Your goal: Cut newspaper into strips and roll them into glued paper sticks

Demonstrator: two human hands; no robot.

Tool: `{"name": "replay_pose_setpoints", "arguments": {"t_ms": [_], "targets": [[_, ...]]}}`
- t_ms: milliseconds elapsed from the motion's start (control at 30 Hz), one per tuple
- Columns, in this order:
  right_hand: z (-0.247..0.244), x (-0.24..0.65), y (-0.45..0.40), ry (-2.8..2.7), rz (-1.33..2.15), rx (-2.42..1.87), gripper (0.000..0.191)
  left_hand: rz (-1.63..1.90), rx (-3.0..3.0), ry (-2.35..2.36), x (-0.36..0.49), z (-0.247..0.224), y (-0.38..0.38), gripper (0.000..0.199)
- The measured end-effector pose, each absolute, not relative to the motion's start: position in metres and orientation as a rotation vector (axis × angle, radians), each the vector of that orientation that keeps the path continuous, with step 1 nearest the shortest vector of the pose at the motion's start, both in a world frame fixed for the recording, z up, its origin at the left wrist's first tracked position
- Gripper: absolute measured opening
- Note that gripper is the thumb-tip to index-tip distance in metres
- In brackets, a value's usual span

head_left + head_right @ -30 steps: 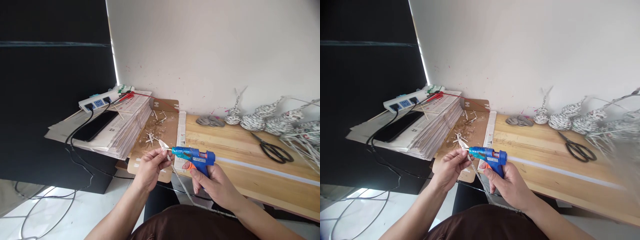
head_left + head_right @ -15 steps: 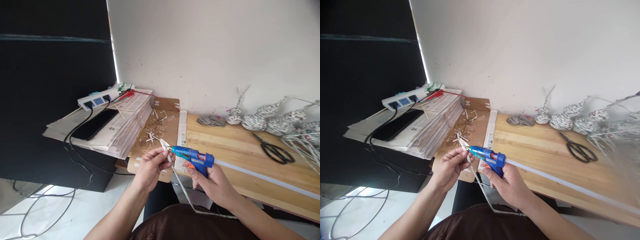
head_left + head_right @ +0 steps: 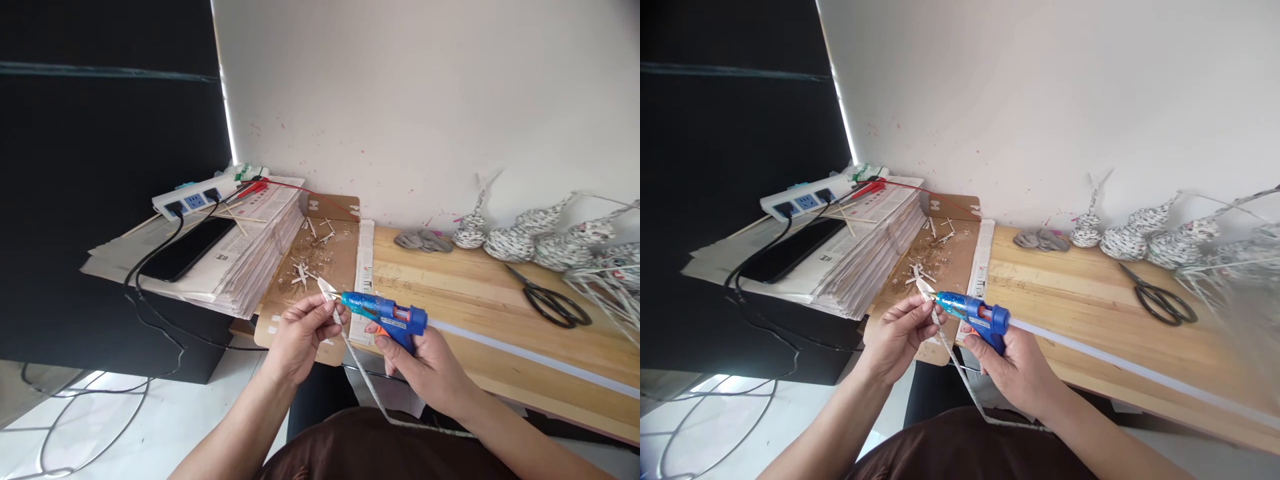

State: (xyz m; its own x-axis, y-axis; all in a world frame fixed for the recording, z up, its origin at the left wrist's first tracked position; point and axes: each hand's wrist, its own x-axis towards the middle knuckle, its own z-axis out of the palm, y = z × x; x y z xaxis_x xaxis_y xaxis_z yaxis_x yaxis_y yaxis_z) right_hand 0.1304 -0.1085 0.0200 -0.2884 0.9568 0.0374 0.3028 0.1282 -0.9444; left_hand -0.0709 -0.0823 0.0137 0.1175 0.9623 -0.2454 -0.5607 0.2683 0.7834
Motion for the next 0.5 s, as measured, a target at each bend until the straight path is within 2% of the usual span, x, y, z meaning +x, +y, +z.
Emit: {"name": "replay_pose_setpoints", "arguments": {"t_ms": [267,500], "targets": [[0.016,0.127,-0.101,-1.543,1.281,-1.274,0.031,1.249,0.578,0.865,-0.082,0.011,-0.085,0.023],[0.005,0.109,-0.087,-1.221,1.727,-1.200,0.043,1.361,0.524,0.941,-0.109,0.018,-0.095,0.022]]}}
